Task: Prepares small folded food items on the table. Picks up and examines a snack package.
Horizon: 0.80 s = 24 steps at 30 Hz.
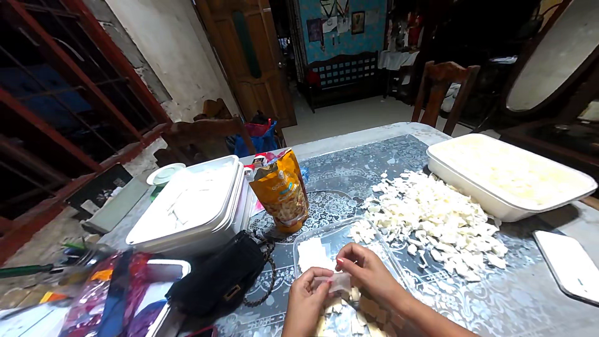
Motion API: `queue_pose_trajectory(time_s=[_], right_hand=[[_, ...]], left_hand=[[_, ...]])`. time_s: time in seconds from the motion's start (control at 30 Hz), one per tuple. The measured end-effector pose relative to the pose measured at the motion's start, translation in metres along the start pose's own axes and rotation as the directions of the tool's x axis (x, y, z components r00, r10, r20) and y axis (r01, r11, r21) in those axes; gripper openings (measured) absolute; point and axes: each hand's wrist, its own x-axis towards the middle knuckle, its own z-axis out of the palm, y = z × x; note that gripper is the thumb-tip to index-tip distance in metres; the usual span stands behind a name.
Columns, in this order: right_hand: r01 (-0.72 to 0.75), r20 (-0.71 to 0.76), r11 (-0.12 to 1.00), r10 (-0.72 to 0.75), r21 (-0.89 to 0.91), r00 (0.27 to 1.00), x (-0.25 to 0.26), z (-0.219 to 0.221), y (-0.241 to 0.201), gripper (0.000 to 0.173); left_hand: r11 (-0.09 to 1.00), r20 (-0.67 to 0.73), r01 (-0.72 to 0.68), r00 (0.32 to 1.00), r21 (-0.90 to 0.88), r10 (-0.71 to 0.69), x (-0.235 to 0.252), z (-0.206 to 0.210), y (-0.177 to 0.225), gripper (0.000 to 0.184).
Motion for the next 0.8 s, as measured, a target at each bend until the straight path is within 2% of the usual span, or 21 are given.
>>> queue_pose_trajectory(time_s=[0.07, 0.17, 0.2, 0.27, 0.33, 0.4, 0.47, 0.53, 0.6, 0.73, 0.8], right_hand=[[0.088, 0.055, 0.984, -0.080, -0.152, 0.995, -0.003, 0.003, 0.003, 0.020], [0.308, 0.204, 0.878, -0.247, -0.366, 0.947, -0.005, 0.006, 0.007, 0.023], [0.386, 0.235, 0.839, -0.315, -0.384, 0.919, -0.004, 0.005, 0.010, 0.026], [0.427, 0.217, 0.832, -0.371, -0.354, 0.903, -0.002, 0.004, 0.012, 0.026], [0.320, 0.127, 0.905, -0.295, -0.279, 0.947, -0.002, 0.003, 0.010, 0.020], [0.130, 0.050, 0.970, -0.122, -0.207, 0.991, -0.003, 0.002, 0.003, 0.019], [0.013, 0.026, 0.988, -0.009, -0.157, 1.000, -0.002, 0.002, 0.002, 0.019], [-0.028, 0.055, 0.989, 0.036, -0.146, 0.998, -0.001, -0.002, 0.001, 0.024], [-0.053, 0.097, 0.984, 0.070, -0.171, 0.993, 0.001, -0.008, 0.000, 0.026], [-0.047, 0.068, 0.949, 0.072, -0.312, 0.995, 0.001, -0.007, -0.002, 0.019], [0.012, 0.174, 0.937, 0.052, -0.349, 0.983, -0.003, -0.003, -0.006, 0.021]], left_hand=[[0.997, 0.027, 0.049, 0.998, -0.051, -0.048, 0.001, -0.001, -0.001, 0.011], [0.965, 0.058, 0.178, 0.984, -0.192, -0.170, 0.005, -0.004, 0.002, 0.007], [0.945, 0.062, 0.210, 0.978, -0.252, -0.201, 0.005, -0.005, 0.003, 0.007], [0.905, 0.080, 0.250, 0.968, -0.344, -0.237, 0.007, -0.008, 0.005, 0.019], [0.909, 0.081, 0.250, 0.968, -0.333, -0.236, 0.006, -0.007, 0.008, 0.020], [0.956, 0.075, 0.177, 0.984, -0.233, -0.164, 0.003, -0.004, 0.008, 0.016], [0.996, 0.005, 0.058, 0.998, -0.068, -0.058, 0.000, -0.001, 0.006, 0.012], [0.999, -0.049, -0.015, 0.999, 0.028, 0.016, 0.000, -0.001, 0.002, 0.009], [1.000, -0.031, 0.018, 0.999, -0.023, -0.018, 0.001, -0.005, 0.004, 0.008], [0.958, -0.002, 0.100, 0.995, -0.269, -0.105, 0.004, -0.008, 0.004, 0.020], [0.936, -0.042, 0.082, 0.994, -0.342, -0.102, 0.004, -0.005, 0.003, 0.026]])
